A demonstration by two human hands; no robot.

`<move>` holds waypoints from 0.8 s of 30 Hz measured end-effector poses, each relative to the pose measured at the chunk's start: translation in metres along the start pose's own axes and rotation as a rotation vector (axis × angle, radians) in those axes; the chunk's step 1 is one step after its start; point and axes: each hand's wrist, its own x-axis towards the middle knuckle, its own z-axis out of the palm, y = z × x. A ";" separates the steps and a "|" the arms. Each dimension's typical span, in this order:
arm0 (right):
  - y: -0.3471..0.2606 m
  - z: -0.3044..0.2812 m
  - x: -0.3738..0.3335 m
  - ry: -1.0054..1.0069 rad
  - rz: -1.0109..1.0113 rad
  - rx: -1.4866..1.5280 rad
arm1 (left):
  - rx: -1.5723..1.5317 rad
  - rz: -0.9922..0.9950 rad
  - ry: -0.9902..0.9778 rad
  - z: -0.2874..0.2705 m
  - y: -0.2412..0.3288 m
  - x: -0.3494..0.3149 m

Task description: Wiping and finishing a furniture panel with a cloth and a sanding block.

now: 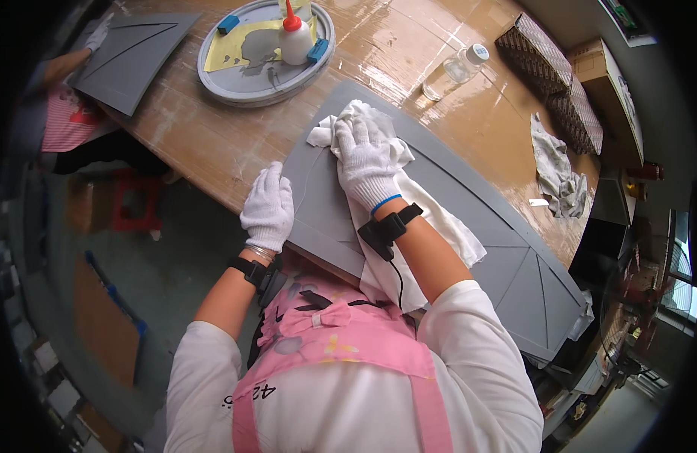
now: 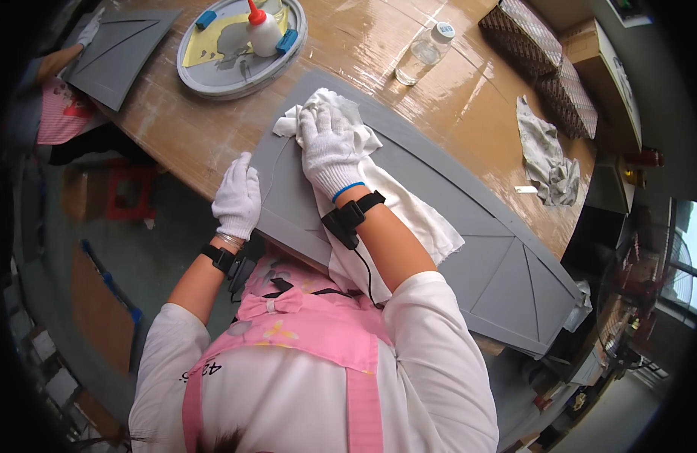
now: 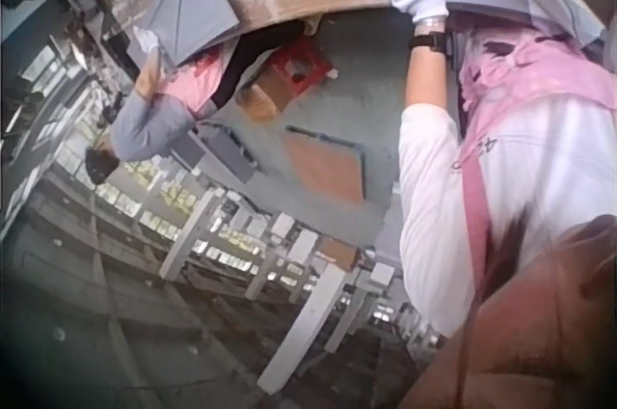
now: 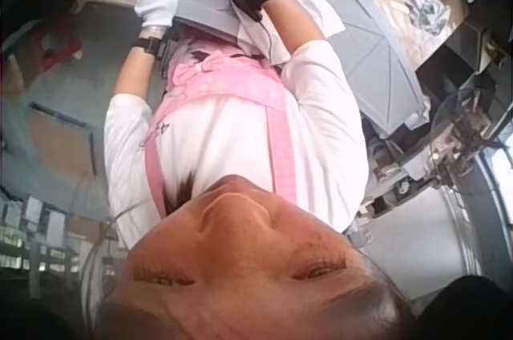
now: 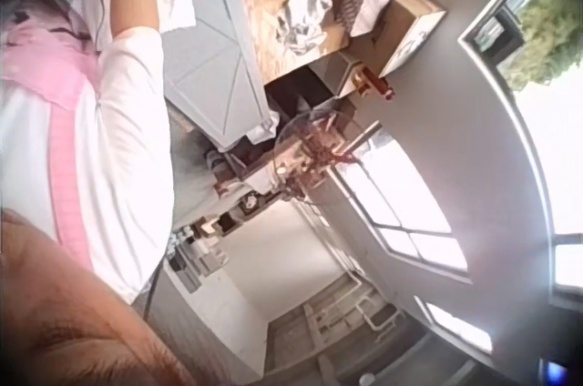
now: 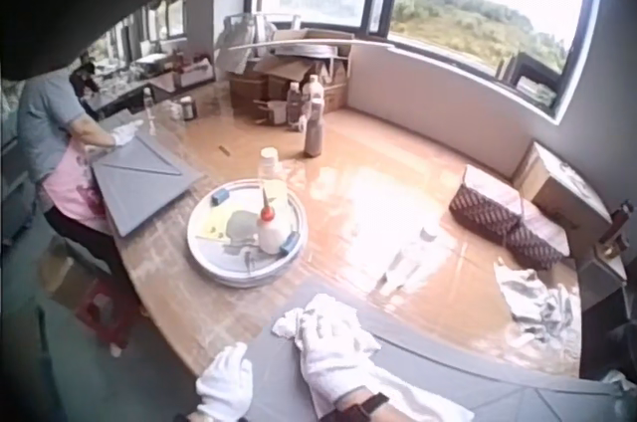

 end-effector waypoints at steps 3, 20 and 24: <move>-0.017 0.012 -0.041 0.025 -0.250 0.066 | -0.016 0.003 0.018 0.000 -0.003 0.000; 0.060 -0.078 -0.157 -0.086 -0.057 -0.129 | -0.021 0.007 0.006 0.004 -0.005 0.001; 0.042 -0.053 -0.134 -0.072 -0.151 0.207 | -0.003 -0.032 -0.045 -0.002 0.004 0.002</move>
